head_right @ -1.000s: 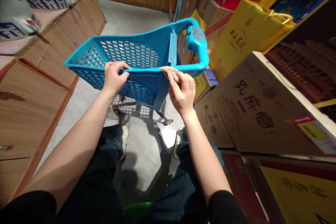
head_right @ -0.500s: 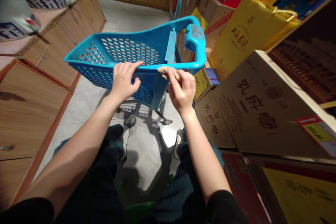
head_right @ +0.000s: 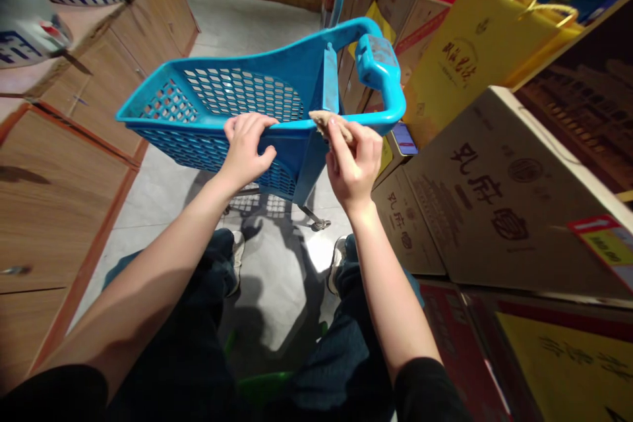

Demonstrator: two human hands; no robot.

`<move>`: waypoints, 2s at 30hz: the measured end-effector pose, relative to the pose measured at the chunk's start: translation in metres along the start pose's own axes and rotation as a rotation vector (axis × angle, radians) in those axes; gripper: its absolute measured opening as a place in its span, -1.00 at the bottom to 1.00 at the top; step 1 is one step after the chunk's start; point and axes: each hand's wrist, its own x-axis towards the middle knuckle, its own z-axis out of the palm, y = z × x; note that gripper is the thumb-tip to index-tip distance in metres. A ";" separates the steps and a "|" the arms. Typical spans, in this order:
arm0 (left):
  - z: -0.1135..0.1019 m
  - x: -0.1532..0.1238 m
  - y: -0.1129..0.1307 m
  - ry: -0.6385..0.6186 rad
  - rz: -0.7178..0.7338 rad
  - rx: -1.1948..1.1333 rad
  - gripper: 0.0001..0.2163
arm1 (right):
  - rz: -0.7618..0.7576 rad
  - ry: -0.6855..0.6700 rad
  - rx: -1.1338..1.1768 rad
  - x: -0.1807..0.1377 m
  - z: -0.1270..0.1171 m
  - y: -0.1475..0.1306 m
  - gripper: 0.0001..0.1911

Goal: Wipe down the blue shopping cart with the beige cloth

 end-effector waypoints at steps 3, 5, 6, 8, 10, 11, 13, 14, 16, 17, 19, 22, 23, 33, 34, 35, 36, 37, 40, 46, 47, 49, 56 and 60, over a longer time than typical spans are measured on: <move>0.001 0.000 0.002 0.012 -0.018 -0.029 -0.54 | 0.005 0.080 0.011 0.003 -0.005 0.006 -0.57; 0.000 0.001 0.002 0.004 -0.020 -0.034 -0.54 | 0.003 0.037 0.015 -0.004 -0.002 0.004 -0.56; 0.000 0.000 0.001 0.000 -0.017 -0.033 -0.53 | 0.004 -0.025 0.004 -0.009 0.001 0.001 -0.56; -0.001 0.000 -0.002 -0.006 -0.004 -0.020 -0.53 | -0.015 -0.152 -0.040 -0.017 0.007 -0.006 -0.57; -0.002 0.000 -0.006 -0.006 0.009 -0.001 -0.52 | -0.048 -0.209 -0.034 -0.019 0.009 -0.010 -0.59; -0.002 0.000 -0.007 -0.005 0.014 0.004 -0.53 | -0.059 -0.202 -0.019 -0.016 0.008 -0.010 -0.60; -0.002 0.000 -0.008 0.000 0.018 0.000 -0.53 | -0.073 -0.107 0.005 -0.006 0.003 -0.007 -0.62; -0.002 0.000 -0.007 0.002 0.015 -0.008 -0.54 | -0.080 -0.035 0.001 -0.001 0.000 -0.005 -0.61; -0.002 0.000 -0.005 0.004 0.002 -0.028 -0.54 | -0.091 0.069 -0.021 0.004 -0.003 -0.005 -0.62; -0.002 0.000 -0.004 0.003 -0.007 -0.036 -0.54 | -0.098 0.074 -0.031 0.003 -0.003 -0.007 -0.63; -0.002 0.000 -0.002 -0.002 -0.021 -0.047 -0.52 | -0.115 -0.023 -0.042 -0.005 0.001 -0.014 -0.65; -0.003 0.000 -0.002 -0.012 -0.027 -0.050 -0.49 | -0.153 -0.258 -0.029 -0.019 0.007 -0.026 -0.66; -0.003 0.000 -0.002 -0.013 -0.027 -0.048 -0.48 | -0.153 -0.312 -0.025 -0.022 0.007 -0.028 -0.66; -0.004 -0.002 -0.004 -0.030 -0.011 -0.027 -0.42 | 0.029 -0.208 -0.090 -0.009 -0.001 -0.007 -0.58; -0.004 -0.001 -0.005 -0.027 -0.011 -0.036 -0.42 | 0.060 -0.265 -0.080 -0.012 0.000 -0.008 -0.58; -0.004 -0.001 -0.005 -0.025 -0.011 -0.043 -0.42 | 0.077 -0.306 -0.062 -0.014 0.001 -0.009 -0.59; -0.004 -0.001 -0.005 -0.023 -0.013 -0.046 -0.42 | 0.084 -0.332 -0.041 -0.015 0.002 -0.011 -0.59; -0.004 -0.001 -0.005 -0.022 -0.015 -0.046 -0.43 | 0.083 -0.348 -0.023 -0.016 0.001 -0.013 -0.60; -0.004 -0.001 -0.004 -0.018 -0.026 -0.046 -0.45 | 0.074 -0.352 0.011 -0.014 -0.003 -0.015 -0.60; -0.005 -0.001 -0.003 -0.029 -0.017 -0.006 -0.49 | 0.019 -0.331 0.113 -0.006 -0.012 -0.013 -0.67; -0.005 -0.001 -0.004 -0.036 -0.016 0.009 -0.47 | 0.018 -0.326 0.128 -0.006 -0.013 -0.012 -0.67; -0.005 -0.002 -0.004 -0.044 -0.018 0.022 -0.44 | 0.025 -0.313 0.150 -0.007 -0.014 -0.010 -0.65; -0.006 -0.002 -0.003 -0.013 -0.018 -0.021 -0.50 | 0.033 -0.294 0.040 -0.018 -0.004 -0.006 -0.60; -0.004 -0.001 -0.005 -0.011 0.007 0.013 -0.52 | -0.004 -0.264 -0.038 -0.028 0.006 -0.008 -0.56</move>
